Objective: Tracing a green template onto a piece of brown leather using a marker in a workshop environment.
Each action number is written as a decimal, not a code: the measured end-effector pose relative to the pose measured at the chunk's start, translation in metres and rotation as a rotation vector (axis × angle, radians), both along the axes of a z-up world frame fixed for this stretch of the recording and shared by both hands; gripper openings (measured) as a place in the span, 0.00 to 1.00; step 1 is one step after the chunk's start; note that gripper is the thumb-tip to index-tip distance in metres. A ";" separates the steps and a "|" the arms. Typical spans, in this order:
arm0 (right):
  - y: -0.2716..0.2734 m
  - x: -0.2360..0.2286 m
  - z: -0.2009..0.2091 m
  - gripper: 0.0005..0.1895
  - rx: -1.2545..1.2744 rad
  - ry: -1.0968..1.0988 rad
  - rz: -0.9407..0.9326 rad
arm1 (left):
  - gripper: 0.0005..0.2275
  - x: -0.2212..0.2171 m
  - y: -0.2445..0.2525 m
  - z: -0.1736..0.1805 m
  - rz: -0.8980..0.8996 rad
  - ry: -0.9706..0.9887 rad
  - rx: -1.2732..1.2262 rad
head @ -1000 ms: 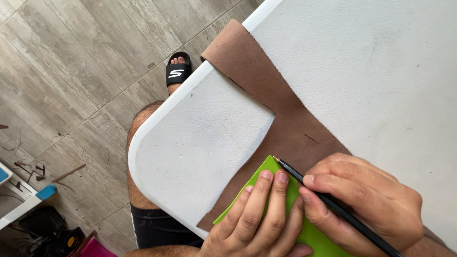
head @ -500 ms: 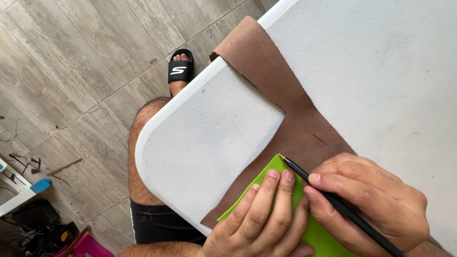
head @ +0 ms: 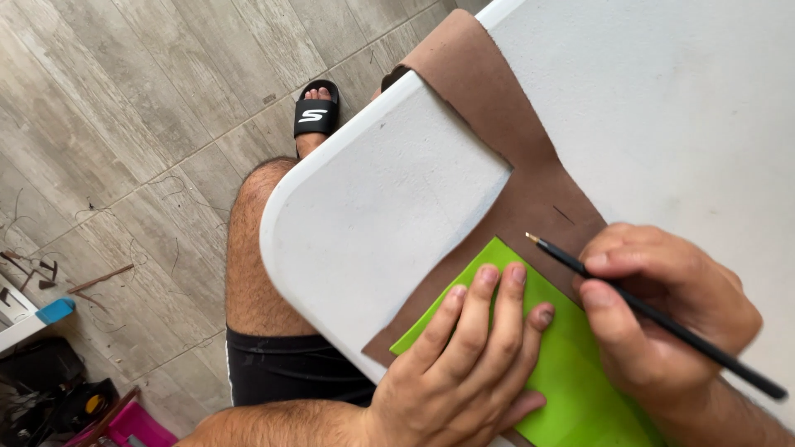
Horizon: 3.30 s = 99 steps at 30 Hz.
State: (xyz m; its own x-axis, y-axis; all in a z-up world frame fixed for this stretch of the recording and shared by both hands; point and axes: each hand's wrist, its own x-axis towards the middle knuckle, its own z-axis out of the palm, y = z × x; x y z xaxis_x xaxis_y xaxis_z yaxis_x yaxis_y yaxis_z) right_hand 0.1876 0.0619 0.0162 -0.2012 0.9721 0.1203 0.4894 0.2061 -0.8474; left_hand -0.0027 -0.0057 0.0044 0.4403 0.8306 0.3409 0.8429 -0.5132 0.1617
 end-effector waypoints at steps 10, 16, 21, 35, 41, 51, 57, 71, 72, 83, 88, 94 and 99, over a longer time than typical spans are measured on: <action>0.009 -0.002 0.002 0.02 -0.029 0.061 0.000 | 0.38 0.013 -0.023 0.006 0.032 0.026 -0.138; 0.012 -0.040 0.016 0.08 -0.035 0.174 -0.228 | 0.39 0.008 -0.026 0.004 0.047 0.019 -0.102; 0.009 -0.054 -0.002 0.09 0.257 0.018 -0.135 | 0.39 0.007 -0.025 0.002 0.049 0.033 -0.114; 0.008 -0.050 -0.013 0.11 0.463 -0.154 0.014 | 0.41 -0.004 -0.021 0.002 0.060 0.077 -0.080; 0.008 -0.048 -0.015 0.12 0.463 -0.164 0.029 | 0.42 -0.005 -0.021 0.002 0.068 0.084 -0.075; 0.008 -0.042 -0.017 0.14 0.504 -0.226 0.050 | 0.44 -0.005 -0.021 0.003 0.068 0.092 -0.092; 0.008 -0.041 -0.016 0.17 0.502 -0.226 0.074 | 0.44 -0.005 -0.022 0.002 0.070 0.097 -0.091; 0.009 -0.040 -0.015 0.15 0.448 -0.189 0.126 | 0.44 -0.003 -0.025 0.000 -0.012 0.145 -0.200; 0.008 -0.039 -0.016 0.16 0.450 -0.190 0.123 | 0.44 -0.003 -0.026 0.000 -0.009 0.146 -0.197; 0.007 -0.033 -0.021 0.12 0.394 -0.093 0.134 | 0.46 -0.007 -0.026 0.001 -0.009 0.180 -0.172; 0.007 -0.031 -0.020 0.15 0.417 -0.110 0.239 | 0.46 -0.006 -0.027 0.000 -0.012 0.159 -0.175; 0.002 -0.035 -0.015 0.11 0.365 -0.078 0.283 | 0.45 -0.003 -0.028 -0.004 -0.034 0.120 -0.188; 0.000 -0.037 -0.013 0.11 0.375 -0.092 0.310 | 0.42 -0.002 -0.029 -0.006 -0.054 0.087 -0.180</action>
